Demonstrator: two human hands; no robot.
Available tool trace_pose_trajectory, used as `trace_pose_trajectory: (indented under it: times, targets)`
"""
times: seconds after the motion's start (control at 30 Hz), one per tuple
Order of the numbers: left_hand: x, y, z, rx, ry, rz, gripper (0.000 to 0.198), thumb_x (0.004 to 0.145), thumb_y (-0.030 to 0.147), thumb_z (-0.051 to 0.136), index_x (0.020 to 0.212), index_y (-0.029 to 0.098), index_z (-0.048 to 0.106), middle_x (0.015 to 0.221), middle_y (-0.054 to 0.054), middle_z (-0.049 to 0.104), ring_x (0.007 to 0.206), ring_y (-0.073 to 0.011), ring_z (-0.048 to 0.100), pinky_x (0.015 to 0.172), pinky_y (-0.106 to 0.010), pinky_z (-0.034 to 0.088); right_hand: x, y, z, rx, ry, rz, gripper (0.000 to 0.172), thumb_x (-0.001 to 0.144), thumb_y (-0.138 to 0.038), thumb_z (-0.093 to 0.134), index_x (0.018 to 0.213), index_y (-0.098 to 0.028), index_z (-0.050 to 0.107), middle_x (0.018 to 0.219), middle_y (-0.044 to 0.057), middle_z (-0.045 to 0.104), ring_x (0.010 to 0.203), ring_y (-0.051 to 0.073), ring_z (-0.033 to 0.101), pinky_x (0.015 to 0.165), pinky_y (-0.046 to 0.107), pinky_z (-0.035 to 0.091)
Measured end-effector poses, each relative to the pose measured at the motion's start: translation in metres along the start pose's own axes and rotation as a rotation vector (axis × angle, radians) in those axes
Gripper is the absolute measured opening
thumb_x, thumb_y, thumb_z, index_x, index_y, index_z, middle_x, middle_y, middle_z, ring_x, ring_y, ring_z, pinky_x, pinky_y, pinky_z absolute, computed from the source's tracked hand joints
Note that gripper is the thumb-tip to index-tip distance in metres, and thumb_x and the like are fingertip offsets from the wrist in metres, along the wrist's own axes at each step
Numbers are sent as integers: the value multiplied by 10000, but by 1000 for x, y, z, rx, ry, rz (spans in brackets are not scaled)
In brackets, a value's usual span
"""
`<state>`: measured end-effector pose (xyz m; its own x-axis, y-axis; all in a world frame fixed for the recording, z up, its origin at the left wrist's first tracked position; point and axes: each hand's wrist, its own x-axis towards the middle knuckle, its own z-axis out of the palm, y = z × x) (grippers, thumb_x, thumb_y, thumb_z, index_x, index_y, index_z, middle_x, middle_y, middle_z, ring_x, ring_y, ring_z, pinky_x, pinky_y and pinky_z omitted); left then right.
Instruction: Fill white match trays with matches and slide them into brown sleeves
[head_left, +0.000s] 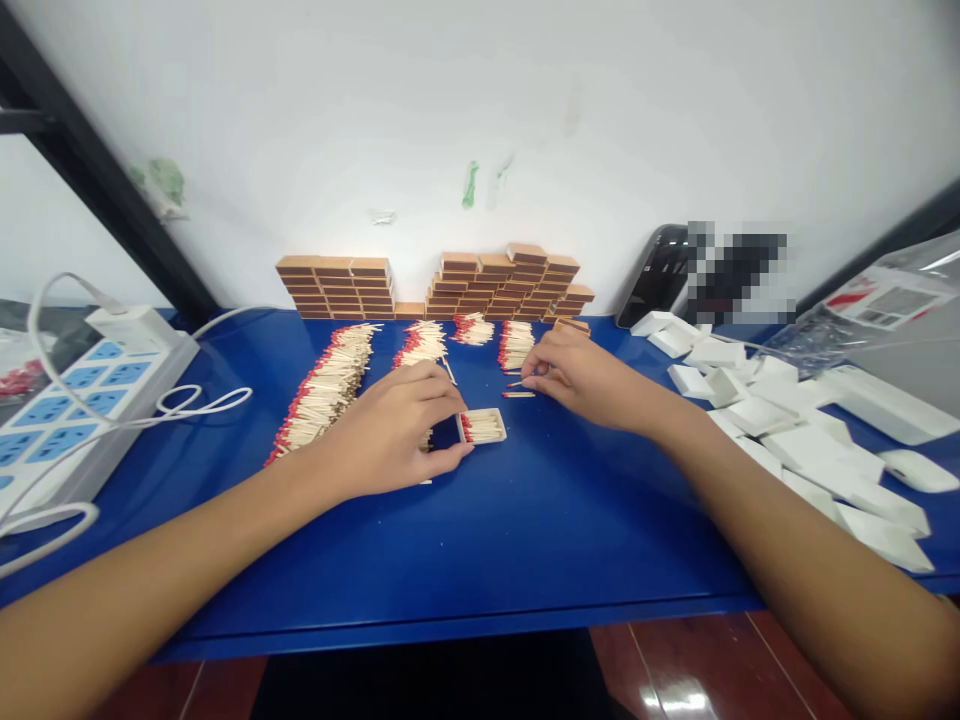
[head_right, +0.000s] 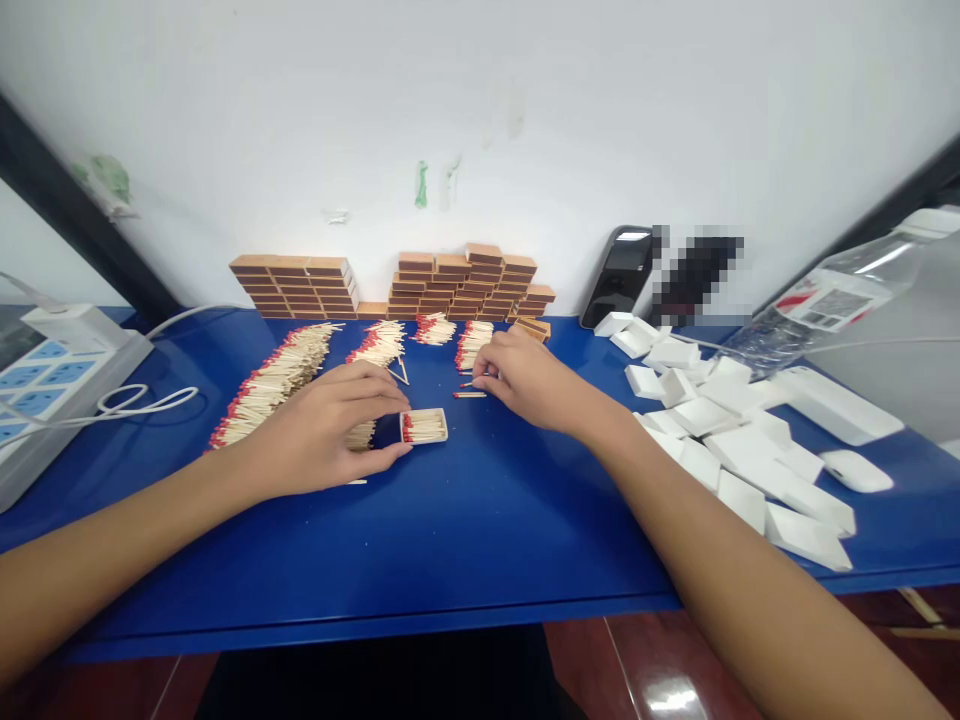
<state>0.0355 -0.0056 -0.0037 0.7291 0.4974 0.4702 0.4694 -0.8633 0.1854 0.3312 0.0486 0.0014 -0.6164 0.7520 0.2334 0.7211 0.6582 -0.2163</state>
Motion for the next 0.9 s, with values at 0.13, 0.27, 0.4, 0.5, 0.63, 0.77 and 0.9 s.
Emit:
trace_pose_trajectory:
  times: [0.13,0.27,0.4,0.5,0.63,0.77,0.9]
  targets:
    - [1,0,0,1,7,12,196,944,299,703,1075,158,738,1057,-98,745,1060,-257,654,999,-431,548,1,9,8,-72,31,-8,163,993,-278,553,889,-211,659,933,113,655,934,281,527,843,421,402]
    - [1,0,0,4,7,-2,206,950,323,699,1080,169,739,1060,-100,741,1071,-261,651,1002,-441,549,-1,5,7,-57,-14,-8,190,1007,-283,522,858,-210,615,945,125,660,919,281,532,815,417,413]
    - [1,1,0,2,4,0,179,938,293,706,1072,179,743,1057,-90,747,1076,-260,658,1006,-436,550,-2,-6,0,20,-74,2,224,1030,-313,497,871,-212,619,948,115,656,918,269,547,798,403,426]
    - [1,1,0,-3,12,-1,165,945,303,703,1052,185,746,1059,-84,750,1073,-256,660,1001,-432,557,-2,-11,-2,100,-114,4,175,1001,-359,577,916,-223,648,965,101,662,940,268,549,783,387,434]
    - [1,0,0,1,16,-1,179,948,327,707,1042,182,748,1051,-86,748,1071,-255,659,997,-430,558,-2,-12,1,124,-137,10,216,1019,-360,548,885,-221,645,957,105,666,964,271,558,809,390,446]
    - [1,0,0,-3,-1,-12,197,947,324,708,1060,169,751,1054,-91,744,1062,-250,657,1003,-433,556,-3,-13,0,110,-124,18,216,1027,-319,522,883,-215,646,977,117,676,991,282,564,846,404,454]
    - [2,0,0,-2,3,-14,189,946,319,707,1063,177,751,1058,-91,745,1067,-253,657,1004,-439,555,-6,-25,-7,153,-82,-6,176,1022,-295,537,893,-223,633,972,102,675,985,272,564,830,396,454]
